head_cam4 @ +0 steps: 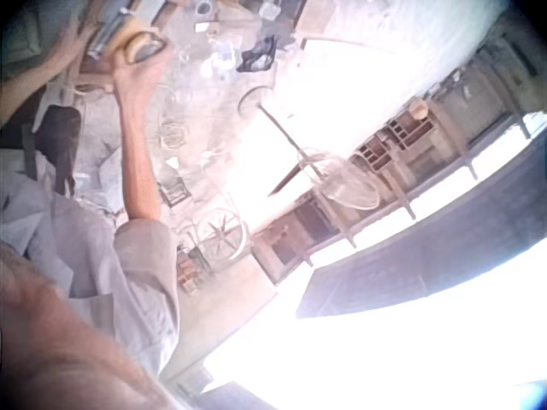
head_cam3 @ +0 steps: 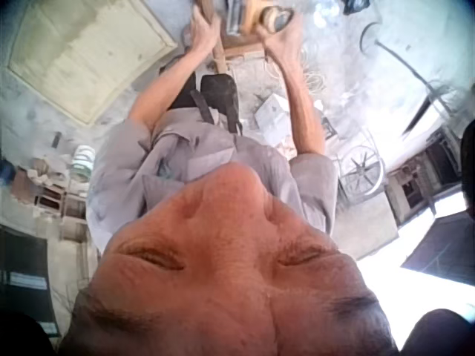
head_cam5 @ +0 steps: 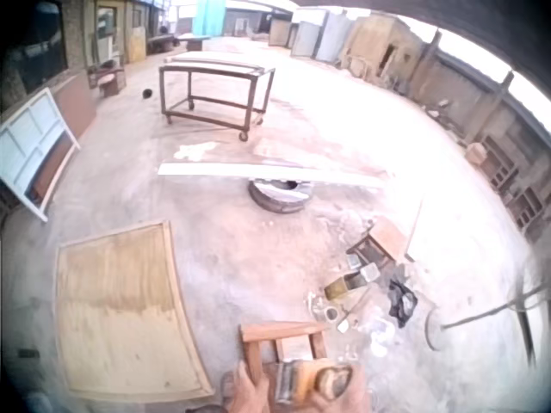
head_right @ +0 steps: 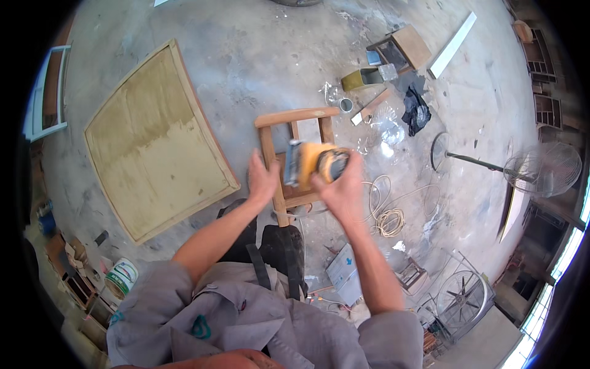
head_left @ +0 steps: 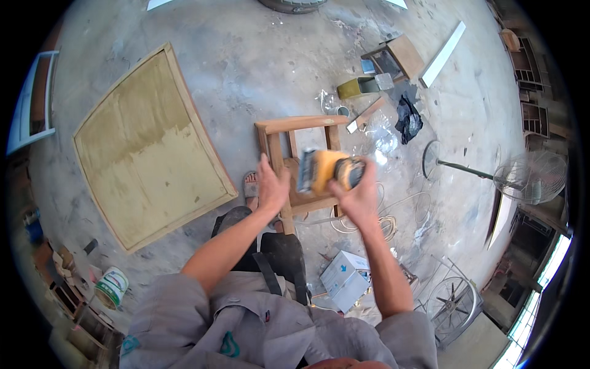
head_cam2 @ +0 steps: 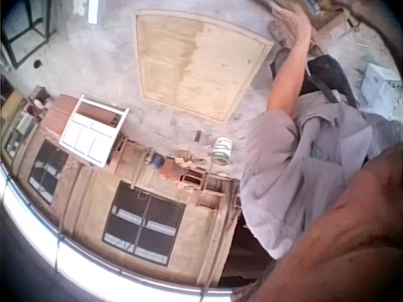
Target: The person uses an electric sander to smooth the surfaces of a wooden drawer and a small wooden stool. They work on the drawer front and sides, then move to the stool, sanding the legs, seat frame, and underside.
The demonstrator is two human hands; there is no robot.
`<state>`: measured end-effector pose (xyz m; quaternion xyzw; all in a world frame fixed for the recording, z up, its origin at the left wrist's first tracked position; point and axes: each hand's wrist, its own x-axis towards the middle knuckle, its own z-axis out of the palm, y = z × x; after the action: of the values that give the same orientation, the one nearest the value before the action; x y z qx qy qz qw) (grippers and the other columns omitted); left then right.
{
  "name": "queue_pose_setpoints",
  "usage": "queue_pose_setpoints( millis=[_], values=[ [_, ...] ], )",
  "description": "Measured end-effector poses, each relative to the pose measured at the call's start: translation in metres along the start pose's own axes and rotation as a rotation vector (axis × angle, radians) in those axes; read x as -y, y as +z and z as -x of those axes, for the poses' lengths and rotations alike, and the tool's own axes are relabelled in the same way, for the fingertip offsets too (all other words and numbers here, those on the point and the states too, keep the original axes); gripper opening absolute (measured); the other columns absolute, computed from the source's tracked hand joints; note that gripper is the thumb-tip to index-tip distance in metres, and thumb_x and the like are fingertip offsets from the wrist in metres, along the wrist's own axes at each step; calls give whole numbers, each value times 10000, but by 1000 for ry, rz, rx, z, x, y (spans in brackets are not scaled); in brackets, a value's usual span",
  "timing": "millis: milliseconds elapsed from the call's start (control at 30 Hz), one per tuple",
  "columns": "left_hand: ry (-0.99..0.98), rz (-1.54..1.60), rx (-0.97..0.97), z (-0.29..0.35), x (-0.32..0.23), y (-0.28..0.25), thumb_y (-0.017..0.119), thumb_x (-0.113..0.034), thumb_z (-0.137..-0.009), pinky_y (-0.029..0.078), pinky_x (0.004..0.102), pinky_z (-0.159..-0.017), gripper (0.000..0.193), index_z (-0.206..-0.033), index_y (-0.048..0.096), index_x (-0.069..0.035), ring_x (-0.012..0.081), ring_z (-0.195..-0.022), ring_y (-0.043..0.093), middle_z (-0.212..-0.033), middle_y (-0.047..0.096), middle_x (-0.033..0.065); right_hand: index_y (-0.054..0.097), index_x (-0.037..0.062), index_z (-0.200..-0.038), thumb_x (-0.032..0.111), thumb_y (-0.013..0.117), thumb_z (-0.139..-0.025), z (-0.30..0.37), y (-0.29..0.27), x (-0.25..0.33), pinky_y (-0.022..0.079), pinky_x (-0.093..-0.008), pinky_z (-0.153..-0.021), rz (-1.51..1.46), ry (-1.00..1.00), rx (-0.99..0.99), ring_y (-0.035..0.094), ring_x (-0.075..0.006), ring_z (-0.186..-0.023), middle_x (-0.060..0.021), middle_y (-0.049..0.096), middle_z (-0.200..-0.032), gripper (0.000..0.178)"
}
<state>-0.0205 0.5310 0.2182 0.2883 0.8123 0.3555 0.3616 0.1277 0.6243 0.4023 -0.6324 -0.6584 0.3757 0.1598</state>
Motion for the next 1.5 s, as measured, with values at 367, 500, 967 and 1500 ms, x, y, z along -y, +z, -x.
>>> queue_pose_setpoints(
  millis=[367, 500, 967, 1500],
  values=[
    [-151, 40, -37, 3, 21, 47, 676, -185, -893, 538, 555, -821, 629, -1434, 376, -69, 496, -977, 674, -1046, 693, 312, 505, -13, -1378, 297, 788, -748, -170, -15, 23, 487, -457, -1035, 475, -116, 22, 603, -436, -1177, -327, 602, -1239, 757],
    [-215, 87, 81, 5, 11, 35, 709, -175, -865, 544, 559, -855, 689, -1432, 343, -37, 502, -991, 669, -1104, 676, 309, 539, 13, -1366, 332, 796, -756, -170, 39, 62, 518, -447, -987, 545, -160, 198, 655, -428, -1116, -322, 647, -1172, 735],
    [-98, 44, 22, 4, 26, 45, 658, -196, -915, 541, 567, -779, 629, -1446, 348, -62, 508, -912, 684, -969, 705, 302, 529, 22, -1346, 323, 797, -754, -177, -5, 22, 523, -477, -976, 533, -123, 59, 647, -450, -1104, -321, 616, -1204, 716],
    [-8, -4, 165, -3, 19, 22, 679, -288, -922, 516, 532, -908, 731, -1504, 311, -42, 470, -1060, 671, -1130, 694, 304, 549, 55, -1325, 148, 823, -743, -70, 91, 80, 532, -485, -918, 285, -320, 45, 591, -408, -1103, -224, 553, -1192, 650]
  ],
)
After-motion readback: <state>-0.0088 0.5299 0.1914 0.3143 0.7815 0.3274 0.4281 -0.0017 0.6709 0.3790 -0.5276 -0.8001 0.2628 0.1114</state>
